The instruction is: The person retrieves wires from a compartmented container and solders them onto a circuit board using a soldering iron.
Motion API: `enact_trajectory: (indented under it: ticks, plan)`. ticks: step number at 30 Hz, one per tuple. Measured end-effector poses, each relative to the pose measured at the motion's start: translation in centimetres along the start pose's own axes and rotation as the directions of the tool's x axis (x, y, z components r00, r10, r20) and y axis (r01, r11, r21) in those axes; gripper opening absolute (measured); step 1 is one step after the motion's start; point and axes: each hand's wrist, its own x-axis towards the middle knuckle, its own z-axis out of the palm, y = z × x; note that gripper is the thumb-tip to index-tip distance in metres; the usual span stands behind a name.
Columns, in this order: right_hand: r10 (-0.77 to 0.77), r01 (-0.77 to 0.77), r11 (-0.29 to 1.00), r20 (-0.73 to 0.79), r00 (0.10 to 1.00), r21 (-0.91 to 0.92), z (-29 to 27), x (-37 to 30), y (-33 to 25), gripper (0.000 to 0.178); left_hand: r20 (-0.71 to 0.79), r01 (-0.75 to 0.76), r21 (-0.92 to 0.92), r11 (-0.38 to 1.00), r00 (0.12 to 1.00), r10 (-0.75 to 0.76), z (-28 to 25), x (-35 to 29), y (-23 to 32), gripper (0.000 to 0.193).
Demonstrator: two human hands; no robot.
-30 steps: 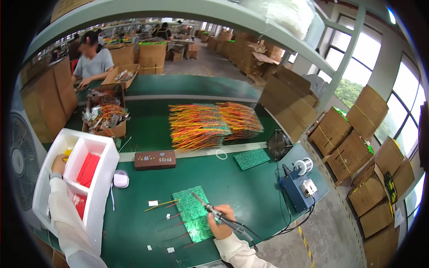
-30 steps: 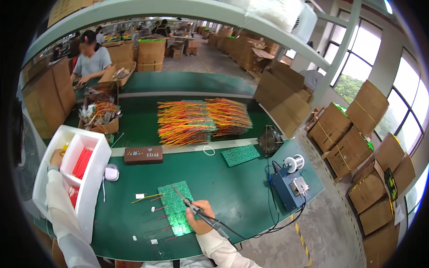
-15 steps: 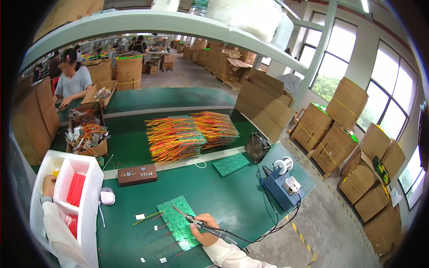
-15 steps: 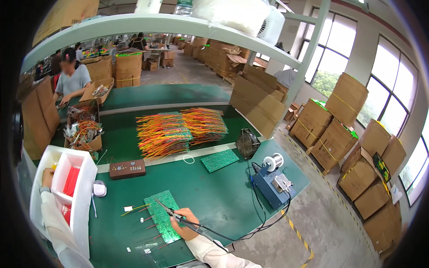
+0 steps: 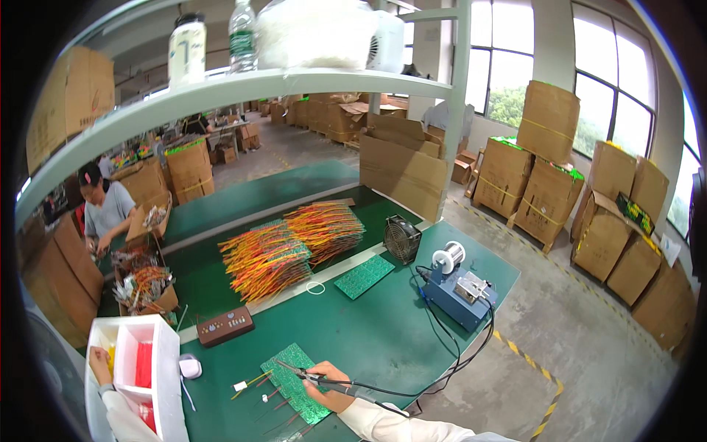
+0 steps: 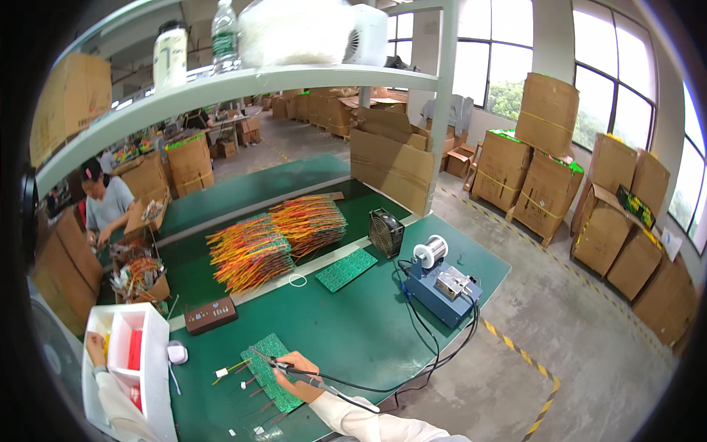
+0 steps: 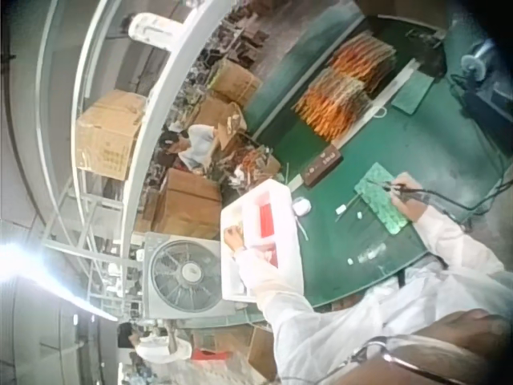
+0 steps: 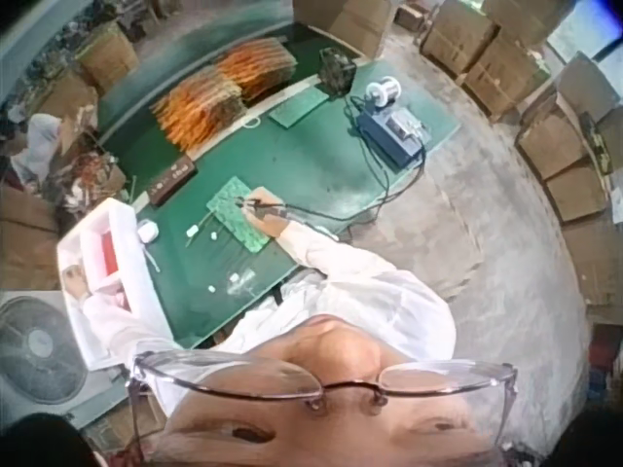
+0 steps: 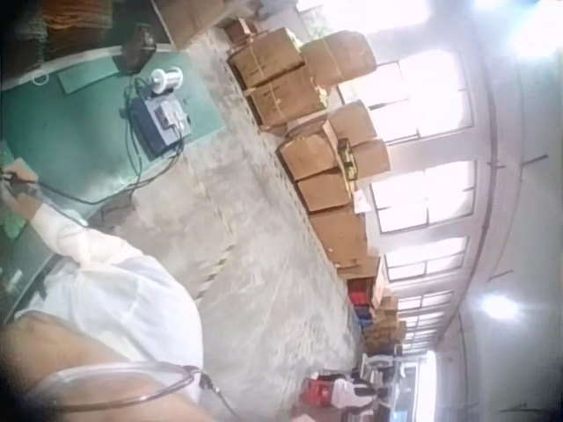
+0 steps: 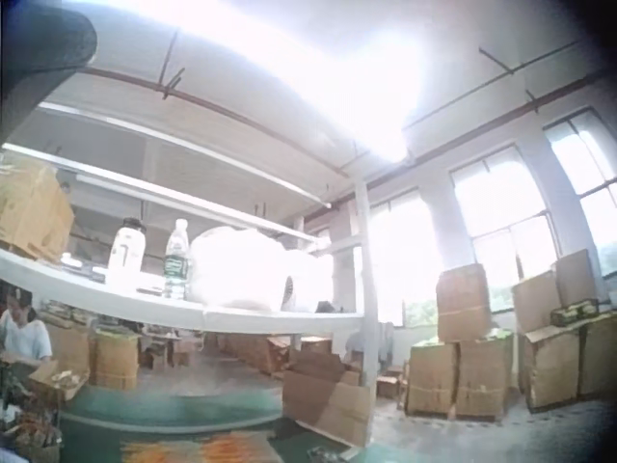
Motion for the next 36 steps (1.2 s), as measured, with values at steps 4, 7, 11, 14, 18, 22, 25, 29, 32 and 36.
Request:
enact_trajectory:
  ticks: [4,7,11,14,18,22,25,29,32,36]
  plan:
    - [0.068,-0.069,0.997,0.013,0.998,0.045,0.3,-0.4,-0.2,0.023,-0.106,0.047,-0.185,0.982,0.992,-0.067,-0.7,0.1,3.5,0.01]
    - [0.035,-0.034,0.997,-0.009,0.999,0.075,0.2,-0.6,-0.5,0.022,-0.084,0.025,-0.365,0.93,0.995,-0.06,-1.4,0.3,10.2,0.018]
    - [0.053,-0.051,0.995,-0.022,0.998,0.087,-0.2,-0.1,-0.8,0.019,0.004,-0.029,-0.42,0.907,0.999,0.034,-0.3,-3.2,26.4,0.022]
    - [0.081,-0.077,0.993,-0.041,0.996,0.085,-0.2,0.0,-0.4,0.016,0.258,0.024,-0.421,0.907,0.961,0.094,2.4,-10.0,34.6,0.02]
    - [0.063,-0.06,0.997,-0.062,0.996,0.055,-0.3,0.5,-0.4,0.015,0.516,-0.011,-0.181,0.983,0.85,0.105,9.5,-19.8,36.2,0.012]
    - [0.06,-0.06,0.998,0.011,0.998,0.037,-0.2,0.0,0.0,0.023,0.44,-0.252,0.149,0.956,0.883,0.164,12.8,-23.6,32.4,0.009]
    - [0.069,-0.07,0.997,0.052,0.996,0.018,0.1,-0.4,0.0,0.026,0.375,-0.219,0.181,0.959,0.917,0.139,13.7,-23.9,30.6,0.007]
    - [0.025,-0.019,0.997,0.084,0.996,-0.071,-0.1,-0.4,-0.2,0.029,0.262,-0.263,0.109,0.959,0.938,0.227,14.3,-24.2,29.8,0.008]
    - [0.077,-0.072,0.995,0.061,0.995,-0.069,-0.1,-0.4,-0.3,0.028,0.201,-0.207,0.044,0.977,0.96,0.194,13.9,-24.0,30.7,0.008]
    - [0.306,-0.308,0.951,-0.053,0.95,-0.021,-0.6,-1.2,0.5,0.026,0.436,0.134,-0.268,0.954,0.9,-0.004,13.8,-25.0,35.4,0.006]
